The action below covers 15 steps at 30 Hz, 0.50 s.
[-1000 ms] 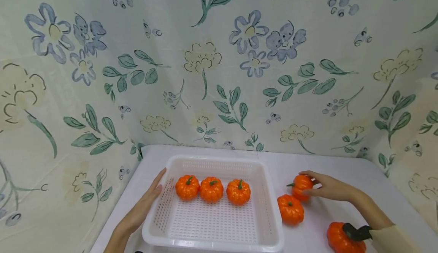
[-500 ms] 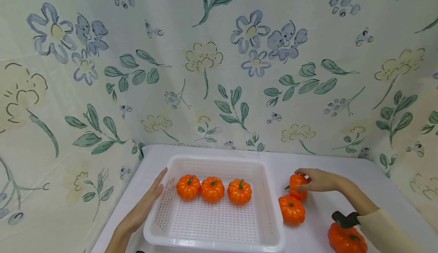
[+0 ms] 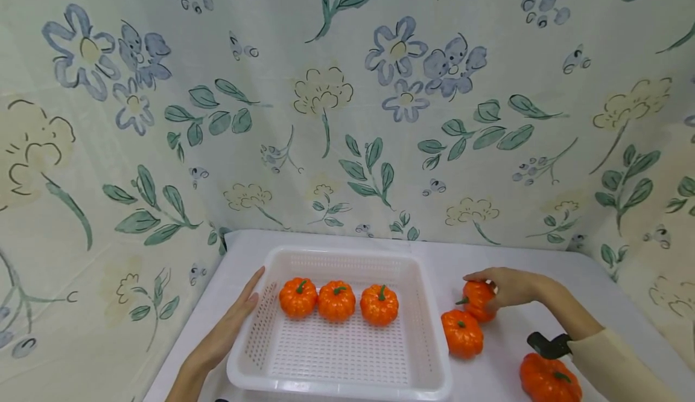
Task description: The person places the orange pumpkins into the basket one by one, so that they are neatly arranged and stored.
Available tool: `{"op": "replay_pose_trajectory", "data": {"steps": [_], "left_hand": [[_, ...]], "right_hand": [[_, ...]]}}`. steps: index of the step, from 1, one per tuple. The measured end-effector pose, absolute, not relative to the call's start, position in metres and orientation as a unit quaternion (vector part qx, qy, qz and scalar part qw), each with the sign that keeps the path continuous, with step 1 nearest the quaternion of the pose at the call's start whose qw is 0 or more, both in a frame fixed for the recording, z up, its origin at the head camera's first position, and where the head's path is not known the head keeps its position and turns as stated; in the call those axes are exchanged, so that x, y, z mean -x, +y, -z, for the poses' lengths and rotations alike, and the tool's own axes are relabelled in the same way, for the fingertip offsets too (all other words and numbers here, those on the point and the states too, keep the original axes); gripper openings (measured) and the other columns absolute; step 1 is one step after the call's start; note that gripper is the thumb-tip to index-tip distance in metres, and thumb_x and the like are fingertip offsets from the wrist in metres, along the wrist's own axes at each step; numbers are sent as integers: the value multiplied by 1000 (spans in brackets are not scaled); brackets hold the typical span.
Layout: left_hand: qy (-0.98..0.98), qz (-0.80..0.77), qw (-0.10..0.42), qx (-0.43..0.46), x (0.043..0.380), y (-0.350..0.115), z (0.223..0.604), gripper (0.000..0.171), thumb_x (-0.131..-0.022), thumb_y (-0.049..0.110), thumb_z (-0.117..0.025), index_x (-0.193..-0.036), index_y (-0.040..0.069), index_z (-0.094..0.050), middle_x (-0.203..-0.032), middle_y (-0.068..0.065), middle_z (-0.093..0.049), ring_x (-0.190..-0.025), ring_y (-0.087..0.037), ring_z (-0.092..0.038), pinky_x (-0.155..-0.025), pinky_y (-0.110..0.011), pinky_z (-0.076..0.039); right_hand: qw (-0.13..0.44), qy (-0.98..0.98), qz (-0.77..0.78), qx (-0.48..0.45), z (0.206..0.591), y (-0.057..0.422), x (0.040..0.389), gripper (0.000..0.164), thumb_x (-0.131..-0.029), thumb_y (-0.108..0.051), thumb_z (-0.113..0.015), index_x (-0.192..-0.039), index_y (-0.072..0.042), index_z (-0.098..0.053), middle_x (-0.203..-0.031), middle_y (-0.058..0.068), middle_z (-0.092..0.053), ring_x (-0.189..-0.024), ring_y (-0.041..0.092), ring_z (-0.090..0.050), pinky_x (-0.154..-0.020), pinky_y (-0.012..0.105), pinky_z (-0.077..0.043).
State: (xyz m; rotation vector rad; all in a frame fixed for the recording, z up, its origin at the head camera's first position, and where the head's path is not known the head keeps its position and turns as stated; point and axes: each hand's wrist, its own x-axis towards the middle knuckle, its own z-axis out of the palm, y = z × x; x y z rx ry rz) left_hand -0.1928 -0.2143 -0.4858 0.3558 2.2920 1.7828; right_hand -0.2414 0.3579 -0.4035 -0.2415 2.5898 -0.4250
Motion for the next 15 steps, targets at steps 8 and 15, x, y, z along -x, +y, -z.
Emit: {"op": "replay_pose_trajectory", "data": {"steps": [8, 15], "left_hand": [[781, -603, 111, -116, 192, -214, 484, 54, -113, 43, -22, -166, 42, -8, -177, -5, 0, -161, -47, -1, -119, -74, -3], [780, -605, 108, -120, 192, -214, 483, 55, -114, 41, -21, -166, 40, -8, -177, -6, 1, -160, -47, 1, -118, -76, 1]], "right_hand": [[231, 951, 181, 99, 411, 366, 229, 75, -80, -20, -84, -147, -3, -55, -143, 24, -59, -126, 41, -58, -104, 66, -50], [225, 952, 184, 96, 410, 368, 226, 77, -78, -21, -89, -144, 2, -55, -139, 24, -61, -121, 38, -60, -102, 62, -53]]}}
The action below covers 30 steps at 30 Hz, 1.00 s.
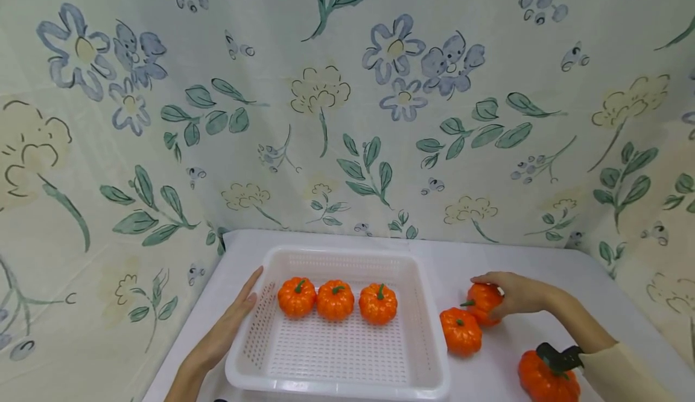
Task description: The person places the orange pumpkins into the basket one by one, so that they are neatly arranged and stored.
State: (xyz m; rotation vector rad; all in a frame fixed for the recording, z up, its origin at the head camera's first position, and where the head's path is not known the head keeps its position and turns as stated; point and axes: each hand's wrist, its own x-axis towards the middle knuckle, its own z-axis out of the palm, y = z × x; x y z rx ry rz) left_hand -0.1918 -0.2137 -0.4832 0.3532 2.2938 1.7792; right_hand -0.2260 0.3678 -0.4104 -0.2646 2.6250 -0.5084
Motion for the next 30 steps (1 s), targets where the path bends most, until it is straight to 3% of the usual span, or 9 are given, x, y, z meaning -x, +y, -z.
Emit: {"op": "replay_pose_trajectory", "data": {"steps": [11, 17, 24, 30], "left_hand": [[782, -603, 110, -116, 192, -213, 483, 54, -113, 42, -23, -166, 42, -9, -177, -8, 0, -159, -50, -6, -117, -76, -9], [782, -603, 112, -115, 192, -214, 484, 55, -113, 44, -22, -166, 42, -8, -177, -6, -1, -160, -47, -4, -118, -76, -5], [781, -605, 113, -110, 194, -214, 487, 55, -113, 45, -22, -166, 42, -8, -177, -1, -2, -162, -42, -1, -120, -73, 1], [784, -601, 110, -112, 193, -213, 484, 55, -113, 44, -22, -166, 40, -9, -177, -5, -2, -161, -45, -2, -119, -75, -1]], "right_hand": [[224, 953, 184, 85, 410, 384, 224, 71, -76, -15, -90, -140, -6, -61, -136, 21, -63, -119, 39, -60, -98, 62, -55], [133, 950, 239, 150, 410, 392, 224, 77, -78, -25, -91, -143, -2, -57, -140, 25, -61, -119, 41, -62, -93, 58, -59], [5, 942, 267, 205, 406, 382, 232, 81, -80, -33, -90, -147, -5, -55, -144, 19, -61, -121, 38, -63, -91, 49, -62], [-24, 931, 297, 211, 395, 359, 240, 80, -85, -32, -87, -152, -8, -51, -148, 19, -57, -121, 36, -62, -90, 44, -63]]}}
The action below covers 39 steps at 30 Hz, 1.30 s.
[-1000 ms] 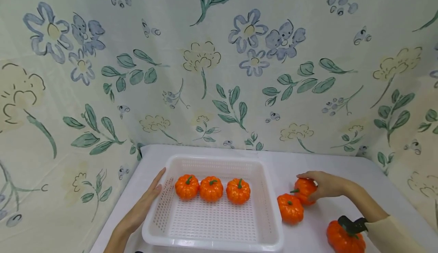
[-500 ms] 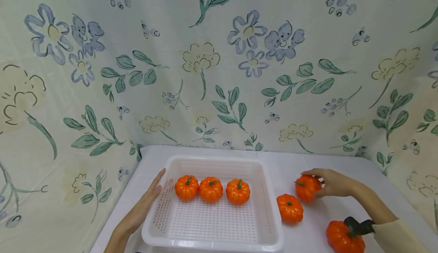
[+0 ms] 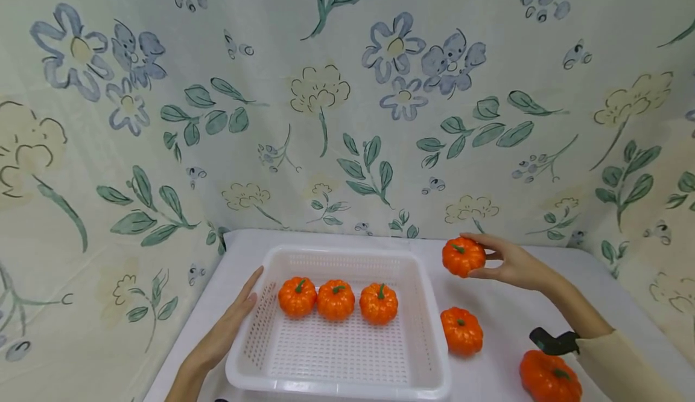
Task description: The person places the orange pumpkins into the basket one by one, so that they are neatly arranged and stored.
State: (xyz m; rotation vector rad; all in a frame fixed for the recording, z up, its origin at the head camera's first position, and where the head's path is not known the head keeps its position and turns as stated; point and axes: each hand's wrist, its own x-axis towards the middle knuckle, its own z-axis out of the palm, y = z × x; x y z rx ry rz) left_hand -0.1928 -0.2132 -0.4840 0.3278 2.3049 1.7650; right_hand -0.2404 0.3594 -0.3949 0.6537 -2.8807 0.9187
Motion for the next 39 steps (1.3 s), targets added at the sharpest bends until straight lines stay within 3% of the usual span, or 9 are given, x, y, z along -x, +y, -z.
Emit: {"op": "replay_pose_trajectory", "data": {"steps": [4, 13, 20, 26, 34, 39], "left_hand": [[784, -601, 108, -112, 192, -213, 483, 54, -113, 44, -23, -166, 40, -10, -177, -4, -2, -161, -45, -1, -120, -74, -1], [784, -601, 109, -110, 193, -213, 488, 54, -113, 46, -21, -166, 42, -8, -177, -5, -3, -160, -47, -8, -120, -74, -10], [788, -597, 107, -104, 192, -212, 489, 54, -113, 46, -21, -165, 43, -9, -177, -7, -6, -158, -48, -18, -120, -72, -24], [787, -598, 105, -104, 192, -213, 487, 54, -113, 46, -22, -166, 43, -9, -177, -7, -6, -159, -47, -16, -120, -73, -19], [792, -592, 105, -105, 191, -215, 487, 54, -113, 46, -22, -166, 42, -9, -176, -9, -7, -156, -49, -22, -119, -70, -30], [786, -600, 104, -110, 192, -215, 489, 54, -113, 45, -20, -166, 43, -9, -177, -7, -6, -158, -47, -18, -120, -72, -24]], "right_hand": [[13, -921, -318, -222, 388, 342, 245, 80, -86, -32, -86, -153, -8, -49, -148, 19, -57, -120, 37, -64, -87, 39, -64], [-17, -898, -336, -285, 378, 300, 260, 78, -85, -27, -85, -152, -8, -50, -148, 15, -59, -126, 37, -64, -96, 49, -61], [-62, -872, -348, -339, 376, 256, 271, 77, -85, -23, -86, -152, -6, -51, -150, 14, -59, -126, 33, -65, -102, 53, -57], [-111, -843, -361, -383, 373, 212, 280, 80, -85, -21, -86, -154, -8, -48, -153, 12, -56, -131, 30, -63, -107, 47, -55], [-167, -812, -361, -427, 375, 157, 280, 78, -84, -16, -87, -153, -9, -50, -153, 8, -56, -133, 24, -61, -111, 39, -52], [-214, -792, -360, -444, 379, 126, 278, 76, -84, -12, -86, -152, -12, -52, -154, 3, -56, -136, 18, -59, -114, 33, -49]]}}
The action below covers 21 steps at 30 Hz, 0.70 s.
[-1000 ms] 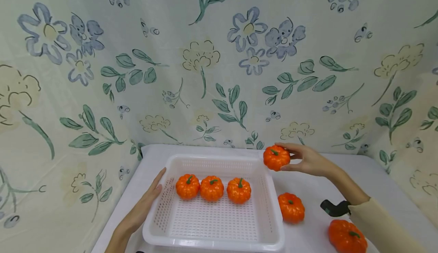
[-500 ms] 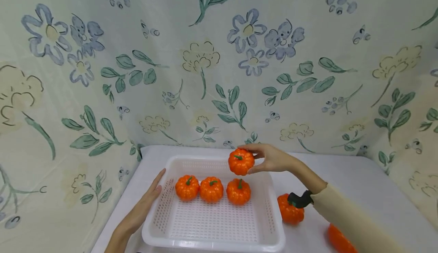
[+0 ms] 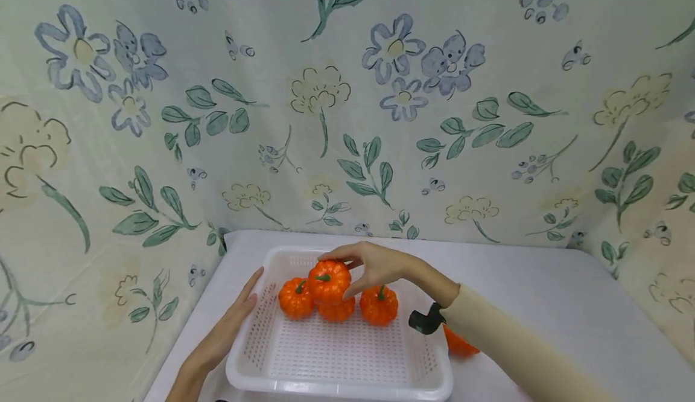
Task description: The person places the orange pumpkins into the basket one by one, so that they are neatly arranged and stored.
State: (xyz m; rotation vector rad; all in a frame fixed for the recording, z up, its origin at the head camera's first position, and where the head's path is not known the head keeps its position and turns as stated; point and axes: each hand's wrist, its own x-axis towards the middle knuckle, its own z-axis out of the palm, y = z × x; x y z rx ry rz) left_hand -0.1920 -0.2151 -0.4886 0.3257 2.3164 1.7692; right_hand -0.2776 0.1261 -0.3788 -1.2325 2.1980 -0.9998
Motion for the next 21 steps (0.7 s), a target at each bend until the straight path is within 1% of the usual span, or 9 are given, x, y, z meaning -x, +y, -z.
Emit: {"op": "replay_pose_trajectory", "data": {"steps": [3, 6, 8, 12, 15, 16, 19, 21], "left_hand": [[784, -601, 104, -114, 192, -215, 488, 54, -113, 44, -20, -166, 42, -8, -177, -8, -5, -159, -47, -14, -121, -73, -19], [787, -598, 103, -115, 192, -215, 488, 54, -113, 44, -20, -166, 42, -8, -177, -8, -4, -159, -48, -11, -121, -73, -17], [787, -598, 103, -114, 192, -215, 488, 53, -113, 44, -20, -165, 43, -9, -176, -8, -6, -159, -47, -13, -121, -73, -19], [785, -602, 104, -106, 193, -214, 487, 52, -113, 45, -21, -164, 46, -11, -176, -8, -11, -157, -49, -21, -118, -68, -34], [784, -604, 105, -99, 193, -215, 487, 52, -113, 46, -22, -164, 47, -12, -176, -9, -12, -155, -51, -25, -112, -64, -45], [785, -603, 105, -98, 193, -215, 487, 52, -113, 46, -22, -164, 47, -12, -176, -9, -12, -155, -51, -25, -111, -63, -46], [788, -598, 108, -94, 193, -215, 487, 52, -113, 47, -22, -164, 48, -11, -176, -8, -11, -155, -50, -24, -113, -64, -43], [790, -596, 110, -94, 192, -215, 487, 52, -112, 47, -21, -164, 48, -11, -176, -7, -10, -157, -48, -22, -117, -67, -37]], "right_hand": [[231, 783, 350, 460, 383, 109, 275, 77, -84, -12, -86, -153, -12, -52, -156, 1, -55, -139, 15, -56, -116, 28, -46], [245, 773, 347, 471, 388, 93, 270, 77, -84, -12, -87, -153, -12, -52, -156, 1, -55, -140, 12, -54, -116, 26, -45], [255, 767, 349, 474, 392, 84, 267, 78, -83, -10, -87, -152, -14, -53, -156, 0, -55, -141, 10, -53, -116, 26, -44], [258, 761, 334, 492, 400, 68, 261, 78, -82, -10, -88, -152, -15, -54, -154, -1, -56, -141, 7, -52, -115, 25, -45], [261, 755, 324, 506, 405, 59, 258, 78, -82, -12, -88, -152, -13, -54, -153, 0, -58, -139, 7, -54, -114, 24, -45], [260, 755, 319, 511, 406, 57, 258, 78, -82, -13, -88, -152, -13, -53, -152, 0, -58, -138, 6, -54, -114, 23, -45], [269, 750, 312, 518, 410, 51, 256, 77, -83, -14, -88, -152, -10, -52, -152, 0, -59, -138, 5, -55, -115, 21, -44], [268, 748, 300, 528, 412, 49, 255, 78, -84, -15, -87, -153, -10, -52, -153, -2, -58, -138, 3, -54, -115, 20, -43]]}}
